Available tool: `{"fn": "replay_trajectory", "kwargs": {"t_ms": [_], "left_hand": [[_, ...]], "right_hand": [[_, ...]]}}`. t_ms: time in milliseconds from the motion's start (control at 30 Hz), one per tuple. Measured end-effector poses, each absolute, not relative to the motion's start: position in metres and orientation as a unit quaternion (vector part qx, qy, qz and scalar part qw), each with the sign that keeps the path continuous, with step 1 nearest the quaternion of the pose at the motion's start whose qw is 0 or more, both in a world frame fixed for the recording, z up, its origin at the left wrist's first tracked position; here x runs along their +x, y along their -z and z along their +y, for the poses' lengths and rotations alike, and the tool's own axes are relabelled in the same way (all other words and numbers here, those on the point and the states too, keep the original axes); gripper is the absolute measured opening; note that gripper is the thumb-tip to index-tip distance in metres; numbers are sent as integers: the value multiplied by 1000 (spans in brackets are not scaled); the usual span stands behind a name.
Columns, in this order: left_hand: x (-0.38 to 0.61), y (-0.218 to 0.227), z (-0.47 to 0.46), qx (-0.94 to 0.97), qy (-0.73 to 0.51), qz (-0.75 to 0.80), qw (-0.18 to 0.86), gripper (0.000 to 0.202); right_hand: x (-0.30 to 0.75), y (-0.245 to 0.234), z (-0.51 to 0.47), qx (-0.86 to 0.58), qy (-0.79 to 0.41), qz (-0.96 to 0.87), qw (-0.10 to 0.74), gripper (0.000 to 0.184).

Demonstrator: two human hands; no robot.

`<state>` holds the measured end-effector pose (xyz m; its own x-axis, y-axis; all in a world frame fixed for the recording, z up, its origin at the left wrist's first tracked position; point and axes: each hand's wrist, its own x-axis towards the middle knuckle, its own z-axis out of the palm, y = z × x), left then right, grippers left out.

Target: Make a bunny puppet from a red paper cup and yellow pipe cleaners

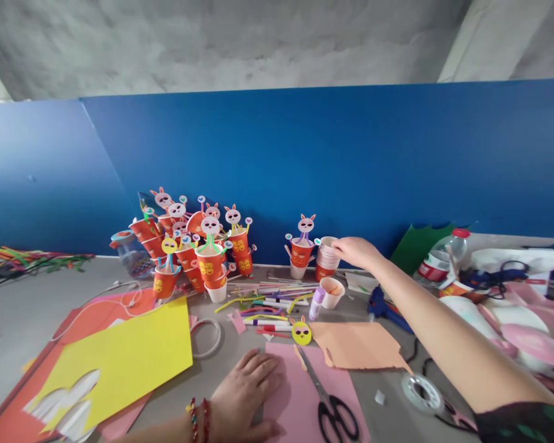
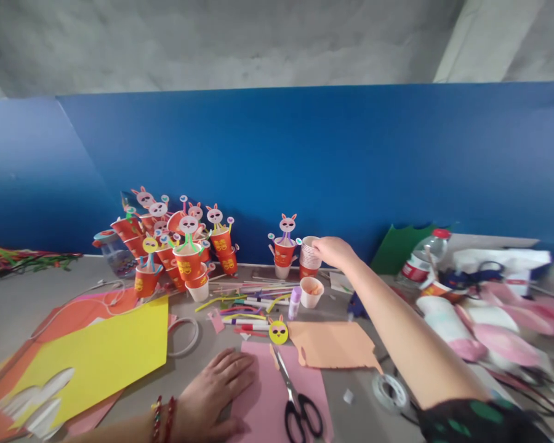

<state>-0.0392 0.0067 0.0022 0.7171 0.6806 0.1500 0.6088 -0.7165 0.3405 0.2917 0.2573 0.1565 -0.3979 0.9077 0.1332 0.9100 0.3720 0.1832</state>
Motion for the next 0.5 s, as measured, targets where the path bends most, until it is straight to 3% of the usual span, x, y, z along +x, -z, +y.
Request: {"fn": "replay_trajectory", "kwargs": {"t_ms": [367, 500], "left_hand": [[-41, 10, 13, 921, -129, 342, 136, 74], [-42, 15, 15, 926, -140, 330, 117, 75]], "right_hand": [[304, -167, 264, -517, 120, -847, 19, 16], [309, -182, 264, -521, 117, -844, 50, 22]]}}
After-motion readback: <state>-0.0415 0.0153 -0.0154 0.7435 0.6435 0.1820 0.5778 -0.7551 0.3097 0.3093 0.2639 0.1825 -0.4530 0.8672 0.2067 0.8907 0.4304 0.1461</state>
